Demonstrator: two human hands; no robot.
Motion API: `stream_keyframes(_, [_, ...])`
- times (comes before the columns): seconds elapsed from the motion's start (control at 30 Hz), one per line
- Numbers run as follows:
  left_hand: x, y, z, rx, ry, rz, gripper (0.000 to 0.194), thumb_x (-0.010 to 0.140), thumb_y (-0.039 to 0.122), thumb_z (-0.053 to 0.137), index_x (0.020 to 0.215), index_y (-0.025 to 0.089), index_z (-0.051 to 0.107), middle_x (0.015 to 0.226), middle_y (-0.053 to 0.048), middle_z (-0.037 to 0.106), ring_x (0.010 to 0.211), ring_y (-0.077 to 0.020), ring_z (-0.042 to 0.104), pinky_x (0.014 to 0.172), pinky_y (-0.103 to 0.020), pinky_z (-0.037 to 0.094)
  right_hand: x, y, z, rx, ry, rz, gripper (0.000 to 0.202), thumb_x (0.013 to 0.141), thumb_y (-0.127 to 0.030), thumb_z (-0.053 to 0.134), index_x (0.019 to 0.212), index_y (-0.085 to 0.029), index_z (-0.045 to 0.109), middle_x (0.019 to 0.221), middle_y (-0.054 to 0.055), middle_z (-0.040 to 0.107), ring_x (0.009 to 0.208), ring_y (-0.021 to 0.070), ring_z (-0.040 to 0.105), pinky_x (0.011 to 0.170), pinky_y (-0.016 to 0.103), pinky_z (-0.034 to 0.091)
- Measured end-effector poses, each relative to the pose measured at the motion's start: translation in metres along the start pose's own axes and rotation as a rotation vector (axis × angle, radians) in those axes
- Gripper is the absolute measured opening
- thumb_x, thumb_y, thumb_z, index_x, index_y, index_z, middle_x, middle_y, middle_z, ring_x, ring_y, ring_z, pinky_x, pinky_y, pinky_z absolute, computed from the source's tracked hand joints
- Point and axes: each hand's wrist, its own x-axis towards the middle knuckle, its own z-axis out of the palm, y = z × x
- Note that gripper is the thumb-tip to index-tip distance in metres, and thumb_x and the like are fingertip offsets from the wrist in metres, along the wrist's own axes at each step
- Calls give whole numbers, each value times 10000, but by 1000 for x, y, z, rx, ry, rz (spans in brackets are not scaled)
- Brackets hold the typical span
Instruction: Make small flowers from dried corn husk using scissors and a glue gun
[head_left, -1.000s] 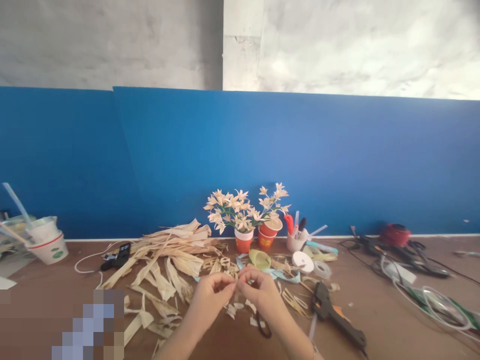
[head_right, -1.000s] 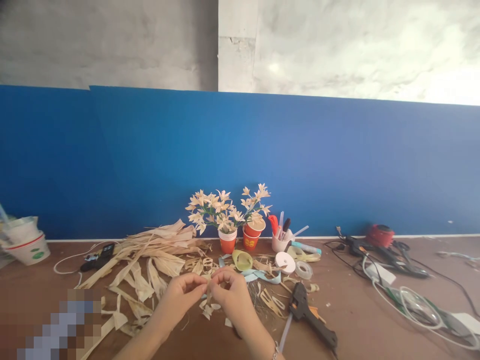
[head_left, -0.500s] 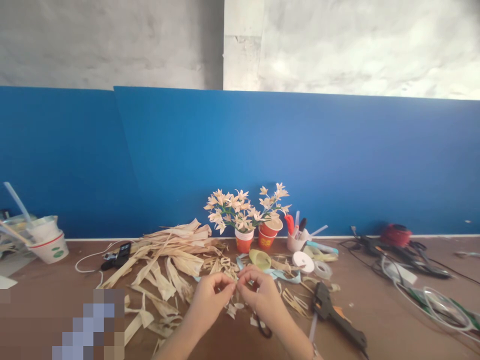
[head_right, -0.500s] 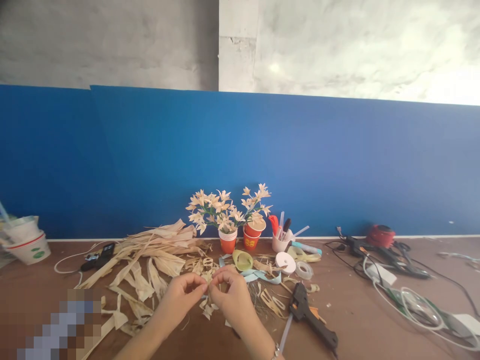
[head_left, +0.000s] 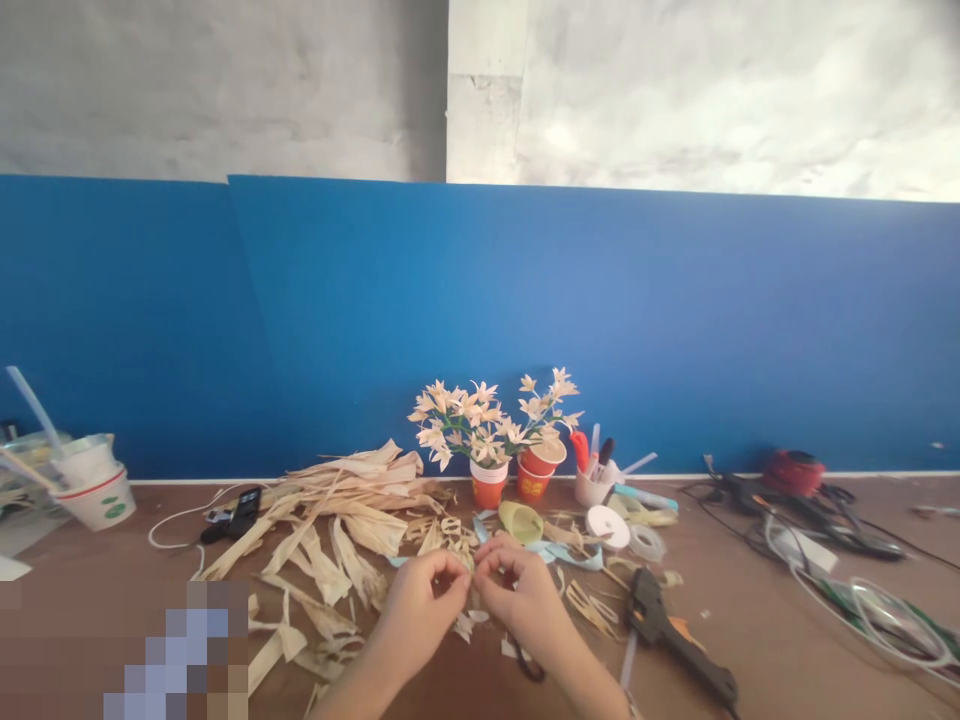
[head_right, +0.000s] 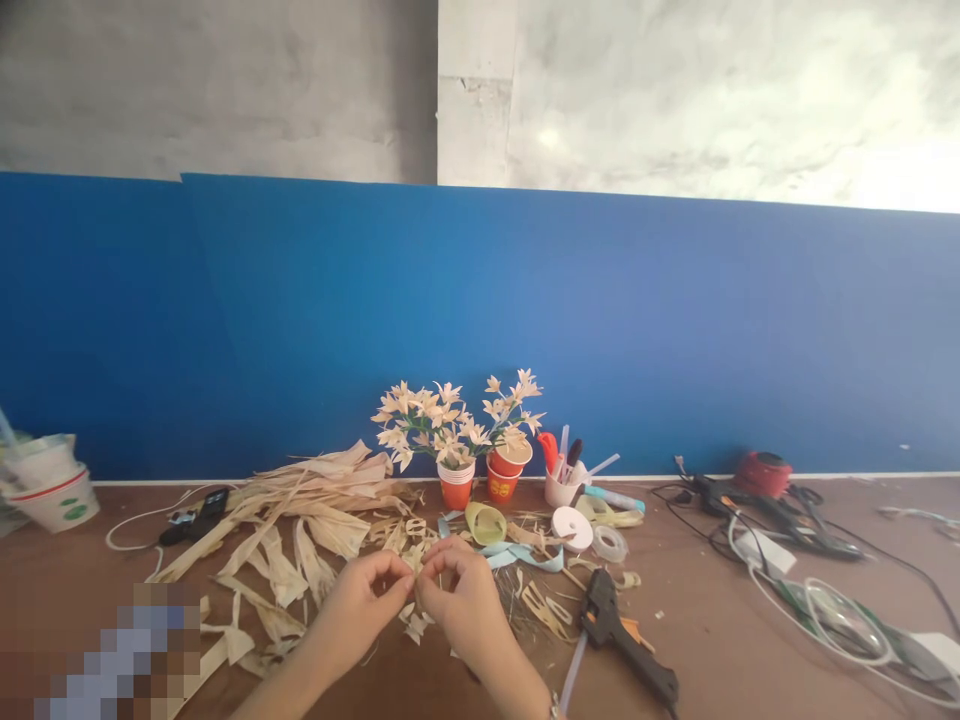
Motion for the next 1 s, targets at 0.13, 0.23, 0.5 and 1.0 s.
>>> stream_keyframes(0.13, [0,-4,3,75,67,15,142,704,217,487,629,169,597,601,6,603,575,-133,511,554,-217,381,1,2,3,231,-65,120,115,590,-215,653,507,-147,610,827,30,557,529,85,433,496,236,317])
stream_keyframes(0.23, [7,-14,-2,107,114,-14,150,698,257,489,648,172,602,579,8,590,563,-147,514,552,-233,387,0,0,-1,517,-132,168,142,563,-249,718,523,-144,631,867,33,567,589,97,463,538,234,356])
stream_keyframes(0.5, [33,-37,-68,407,256,-205,165,703,281,482,634,190,602,641,-10,653,651,-199,603,598,-264,401,6,-9,-58,994,-17,127,127,614,-299,734,699,-220,681,891,31,622,778,173,517,618,272,397])
stream_keyframes(1.0, [7,5,-34,8,-154,-267,545,833,561,355,694,142,674,580,-36,576,555,-153,509,558,-255,377,3,2,-9,600,132,81,240,594,-386,772,609,-182,647,970,47,593,901,211,530,759,290,417])
